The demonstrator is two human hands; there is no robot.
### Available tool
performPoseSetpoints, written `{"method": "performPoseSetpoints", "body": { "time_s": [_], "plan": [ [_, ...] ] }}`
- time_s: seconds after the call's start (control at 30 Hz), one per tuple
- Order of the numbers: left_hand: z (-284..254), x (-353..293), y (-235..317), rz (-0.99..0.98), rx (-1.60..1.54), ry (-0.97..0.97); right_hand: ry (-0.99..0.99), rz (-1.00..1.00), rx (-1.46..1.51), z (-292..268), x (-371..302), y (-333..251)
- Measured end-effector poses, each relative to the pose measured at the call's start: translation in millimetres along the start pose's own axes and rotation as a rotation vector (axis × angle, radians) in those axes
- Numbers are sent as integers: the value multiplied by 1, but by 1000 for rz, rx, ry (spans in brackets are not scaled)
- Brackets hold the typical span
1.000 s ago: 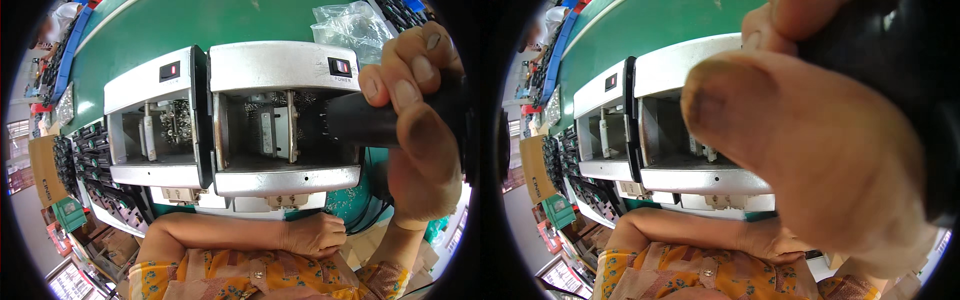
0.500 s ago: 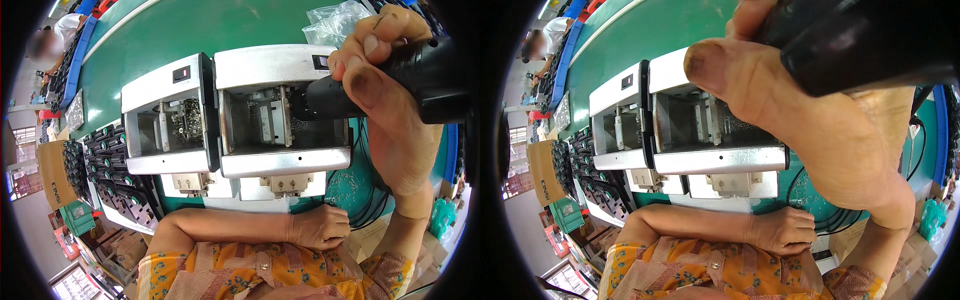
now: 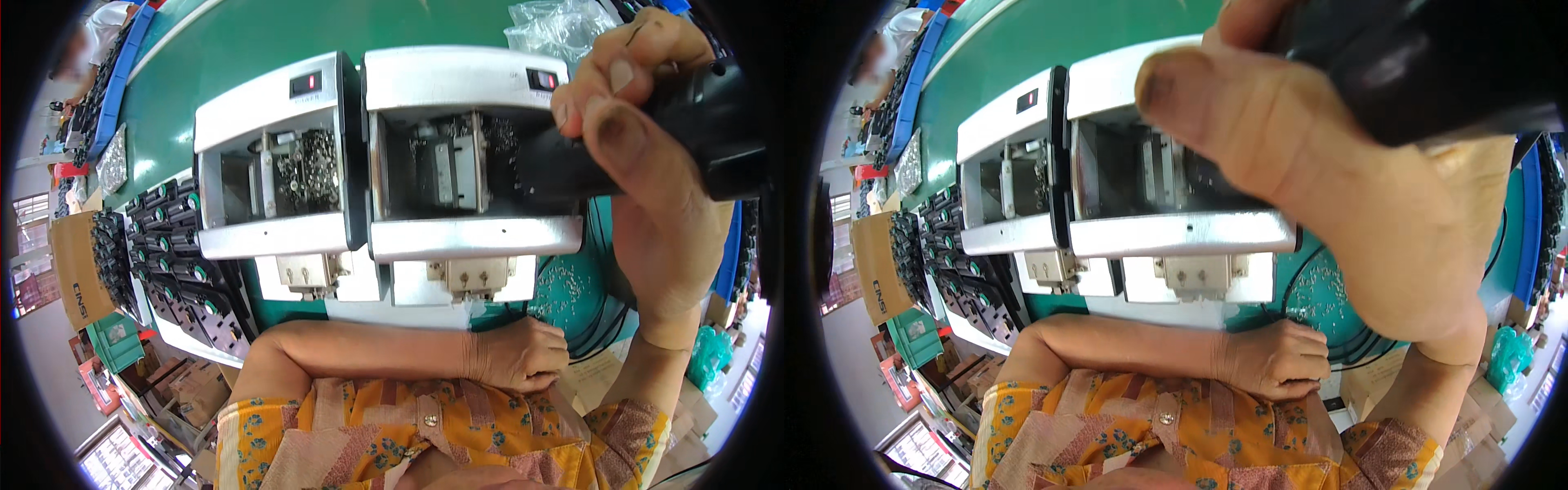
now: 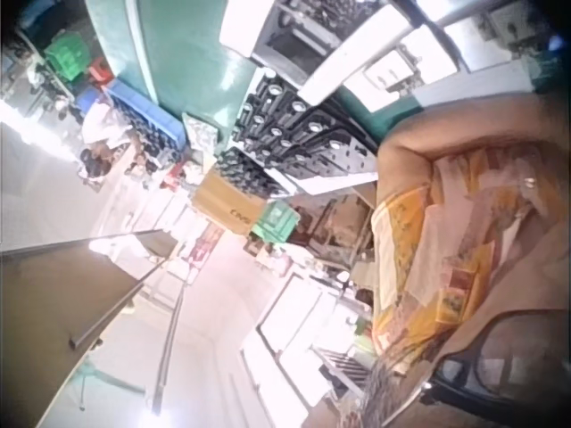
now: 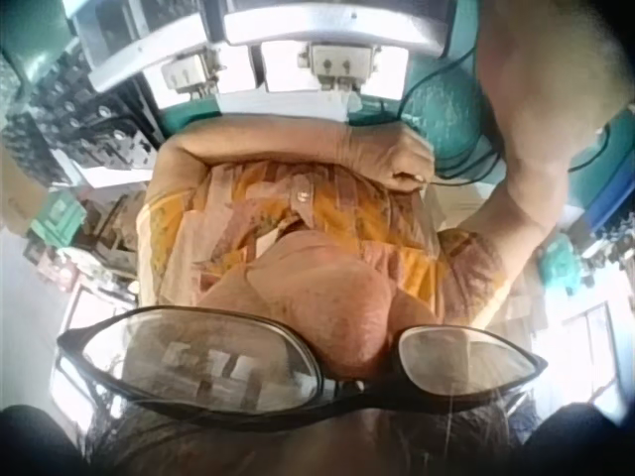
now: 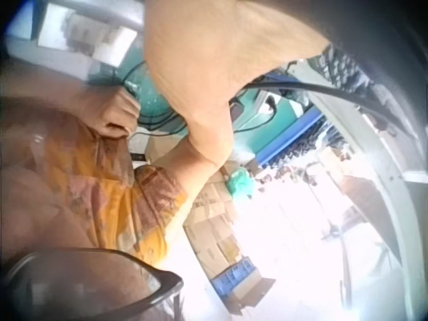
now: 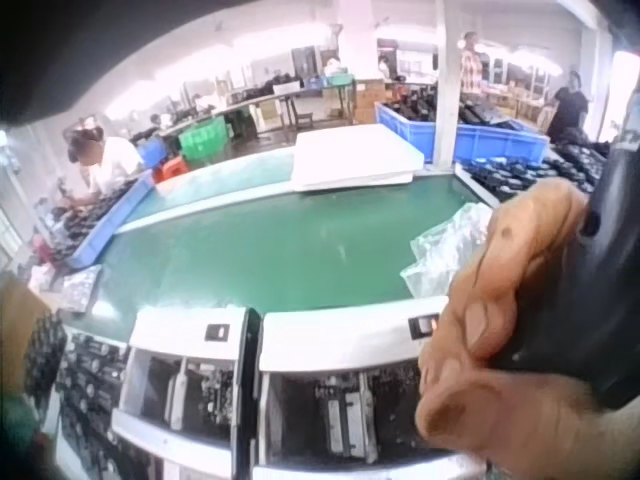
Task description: The recorder uses an electric screwdriver and automated screw feeders to assemble black electronic panels at a factory workbench.
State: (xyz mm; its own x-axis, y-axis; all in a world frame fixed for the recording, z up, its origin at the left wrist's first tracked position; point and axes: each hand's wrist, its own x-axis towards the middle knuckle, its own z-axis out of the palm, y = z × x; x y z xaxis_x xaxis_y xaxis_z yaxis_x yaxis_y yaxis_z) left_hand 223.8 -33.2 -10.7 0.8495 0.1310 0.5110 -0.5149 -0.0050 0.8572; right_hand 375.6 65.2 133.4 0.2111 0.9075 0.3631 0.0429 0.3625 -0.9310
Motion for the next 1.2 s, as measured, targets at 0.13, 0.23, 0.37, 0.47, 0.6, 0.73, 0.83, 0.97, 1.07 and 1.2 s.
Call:
{"method": "performPoseSetpoints", "body": {
  "time_s": [0.13,0.23,0.37,0.47,0.6,0.73,0.83,0.97,1.07,1.2],
  "plan": [
    [0,1,0,14,20,21,18,40,79,-5,-6,4],
    [0,3,1,16,30,-11,48,34,130,-19,-1,9],
    [3,0,-2,53,60,18,49,-3,191,-10,-6,-2],
    [3,-3,-4,64,77,20,43,-33,229,-21,-15,-15],
    [5,-1,0,104,55,-1,77,-89,229,-21,-27,-48],
    [4,-4,-5,157,136,-20,95,-130,280,-14,-44,-69],
    [3,-6,-6,236,279,-82,222,-155,297,0,-65,-79],
    [4,-7,-4,361,463,-243,396,-269,317,7,-97,-91],
    [4,-7,-2,375,553,-339,332,-192,537,15,-124,-88],
    [2,-5,-2,404,599,-388,339,-124,505,42,-147,-70]
  ]
}}
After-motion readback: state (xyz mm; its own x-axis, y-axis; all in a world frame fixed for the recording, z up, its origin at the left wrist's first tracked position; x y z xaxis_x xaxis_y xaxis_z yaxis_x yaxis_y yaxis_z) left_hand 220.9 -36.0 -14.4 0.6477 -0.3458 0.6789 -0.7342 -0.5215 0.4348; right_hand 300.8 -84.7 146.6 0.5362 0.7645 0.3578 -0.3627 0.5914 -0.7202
